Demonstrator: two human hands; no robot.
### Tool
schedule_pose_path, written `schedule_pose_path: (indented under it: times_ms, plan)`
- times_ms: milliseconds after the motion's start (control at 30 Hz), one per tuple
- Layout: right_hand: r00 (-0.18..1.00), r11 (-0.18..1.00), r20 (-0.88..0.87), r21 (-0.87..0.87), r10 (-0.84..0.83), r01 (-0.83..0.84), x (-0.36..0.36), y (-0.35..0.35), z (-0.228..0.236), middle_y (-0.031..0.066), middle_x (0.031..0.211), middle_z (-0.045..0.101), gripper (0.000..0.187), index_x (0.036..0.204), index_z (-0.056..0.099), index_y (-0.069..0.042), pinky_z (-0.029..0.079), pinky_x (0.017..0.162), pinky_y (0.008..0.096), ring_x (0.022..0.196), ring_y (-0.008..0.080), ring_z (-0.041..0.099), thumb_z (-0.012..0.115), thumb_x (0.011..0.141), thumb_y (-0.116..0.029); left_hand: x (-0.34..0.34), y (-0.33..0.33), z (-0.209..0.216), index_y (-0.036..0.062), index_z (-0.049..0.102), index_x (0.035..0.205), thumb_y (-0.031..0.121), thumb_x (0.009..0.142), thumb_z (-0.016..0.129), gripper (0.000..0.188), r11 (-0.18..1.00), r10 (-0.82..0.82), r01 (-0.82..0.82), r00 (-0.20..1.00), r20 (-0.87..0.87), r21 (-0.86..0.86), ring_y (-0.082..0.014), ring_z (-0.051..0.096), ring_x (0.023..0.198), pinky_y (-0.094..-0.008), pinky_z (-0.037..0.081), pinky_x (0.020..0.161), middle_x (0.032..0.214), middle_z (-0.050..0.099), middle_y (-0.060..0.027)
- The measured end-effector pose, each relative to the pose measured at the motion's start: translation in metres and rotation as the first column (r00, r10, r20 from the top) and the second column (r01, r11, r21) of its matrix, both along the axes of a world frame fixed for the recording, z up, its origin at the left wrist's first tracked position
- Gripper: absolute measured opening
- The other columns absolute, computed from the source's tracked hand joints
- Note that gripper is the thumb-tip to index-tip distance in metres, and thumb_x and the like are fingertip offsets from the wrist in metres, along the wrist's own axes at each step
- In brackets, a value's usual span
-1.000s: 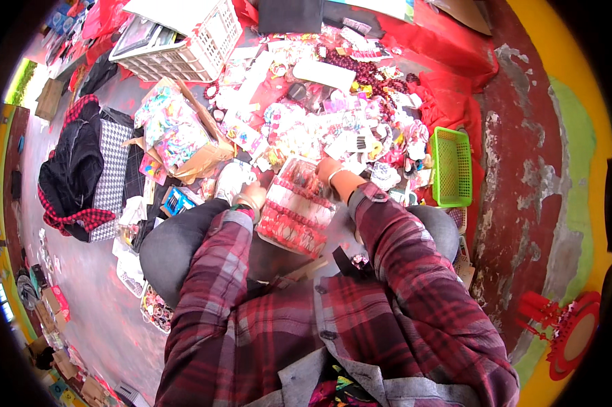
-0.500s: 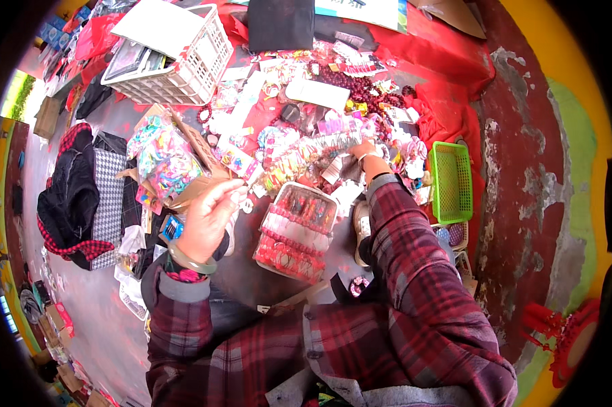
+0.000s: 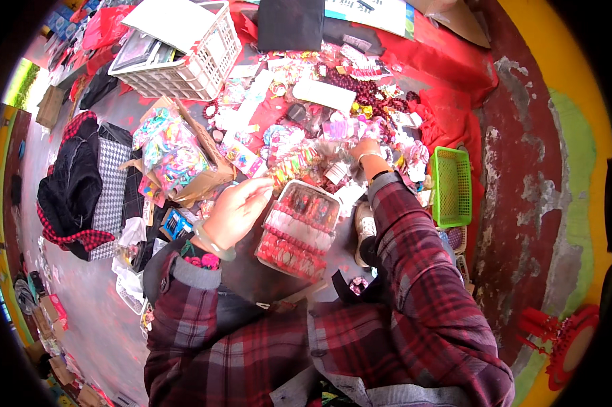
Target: The person sits on the floor and wipes the inside and outside of a clear plastic container with a grey cloth. They repeatedly rub the cloth against the container's surfaces to clean it.
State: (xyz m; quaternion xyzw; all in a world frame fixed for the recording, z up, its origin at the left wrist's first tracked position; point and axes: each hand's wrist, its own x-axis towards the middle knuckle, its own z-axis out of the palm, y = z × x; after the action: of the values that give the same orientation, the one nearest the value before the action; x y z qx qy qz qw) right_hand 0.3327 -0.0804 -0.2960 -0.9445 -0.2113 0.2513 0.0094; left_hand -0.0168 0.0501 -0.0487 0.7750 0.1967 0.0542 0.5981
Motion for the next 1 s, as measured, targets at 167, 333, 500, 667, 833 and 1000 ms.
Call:
schedule_pose_path:
  times_ms: [167, 333, 500, 667, 833, 1000]
  plan:
    - [0.998, 0.997, 0.057, 0.070, -0.032, 0.028, 0.008, 0.007, 0.106, 0.0172, 0.114, 0.062, 0.043, 0.106, 0.066, -0.005, 0.047, 0.091, 0.0382, 0.109, 0.0314, 0.058, 0.063, 0.076, -0.035, 0.006, -0.004, -0.015, -0.0050, 0.057, 0.110, 0.010, 0.092, 0.054, 0.024, 0.999, 0.028, -0.029, 1.000, -0.011, -0.041, -0.0128, 0.060, 0.089, -0.0265, 0.047, 0.078, 0.095, 0.065, -0.0102]
    - [0.949, 0.959, 0.297, 0.221, 0.108, -0.178, -0.024, 0.010, 0.223, 0.0173, 0.098, 0.066, 0.036, 0.092, 0.071, -0.010, 0.050, 0.081, 0.0421, 0.092, 0.0333, 0.064, 0.062, 0.076, -0.041, 0.021, -0.004, -0.048, 0.0016, 0.052, 0.121, 0.029, 0.096, 0.051, 0.037, 0.943, 0.153, -0.148, 0.988, -0.008, -0.296, -0.0118, 0.055, 0.085, -0.0242, 0.046, 0.073, 0.106, 0.058, -0.0054]
    - [0.662, 0.706, 0.724, 0.367, 0.193, -0.606, -0.129, 0.008, 0.293, 0.0111, 0.073, 0.061, 0.018, 0.075, 0.065, -0.008, 0.050, 0.057, 0.0415, 0.067, 0.0300, 0.062, 0.064, 0.076, -0.026, 0.040, -0.013, -0.025, 0.0127, 0.032, 0.137, 0.060, 0.082, 0.057, 0.077, 0.337, 0.501, -0.316, 0.858, -0.115, -0.887, -0.0292, 0.046, 0.112, -0.0445, 0.041, 0.091, 0.130, 0.041, -0.0128]
    - [0.351, 0.291, 0.862, 0.252, 0.366, -0.923, -0.248, -0.010, 0.310, 0.0037, 0.073, 0.051, 0.014, 0.087, 0.063, -0.013, 0.046, 0.048, 0.0308, 0.062, 0.0206, 0.054, 0.065, 0.073, -0.016, 0.034, 0.006, 0.015, 0.0099, 0.037, 0.136, 0.064, 0.084, 0.048, 0.076, 0.333, 0.727, 0.064, 0.618, 0.300, -0.941, -0.0357, 0.039, 0.123, -0.0578, 0.033, 0.098, 0.132, 0.043, -0.0156]
    - [0.652, 0.250, 0.324, 0.736, 0.686, -0.629, -0.257, -0.022, 0.353, 0.0075, 0.092, 0.062, 0.029, 0.103, 0.061, -0.005, 0.051, 0.070, 0.0352, 0.082, 0.0232, 0.062, 0.069, 0.077, -0.015, 0.006, 0.015, 0.058, 0.0095, 0.041, 0.133, 0.053, 0.091, 0.044, 0.061, 0.338, 0.740, 0.269, 0.516, 0.431, -0.902, -0.0343, 0.048, 0.118, -0.0591, 0.039, 0.094, 0.129, 0.048, -0.0106]
    - [0.545, 0.077, -0.320, 0.904, 0.775, 0.420, -0.187, -0.038, 0.401, 0.0100, 0.107, 0.060, 0.037, 0.113, 0.056, -0.001, 0.049, 0.087, 0.0350, 0.094, 0.0215, 0.061, 0.063, 0.082, -0.022, -0.002, 0.006, 0.077, 0.0054, 0.043, 0.130, 0.050, 0.093, 0.042, 0.058, 0.513, 0.660, 0.271, 0.482, 0.576, -0.814, -0.0295, 0.052, 0.112, -0.0537, 0.043, 0.091, 0.122, 0.054, -0.0102]
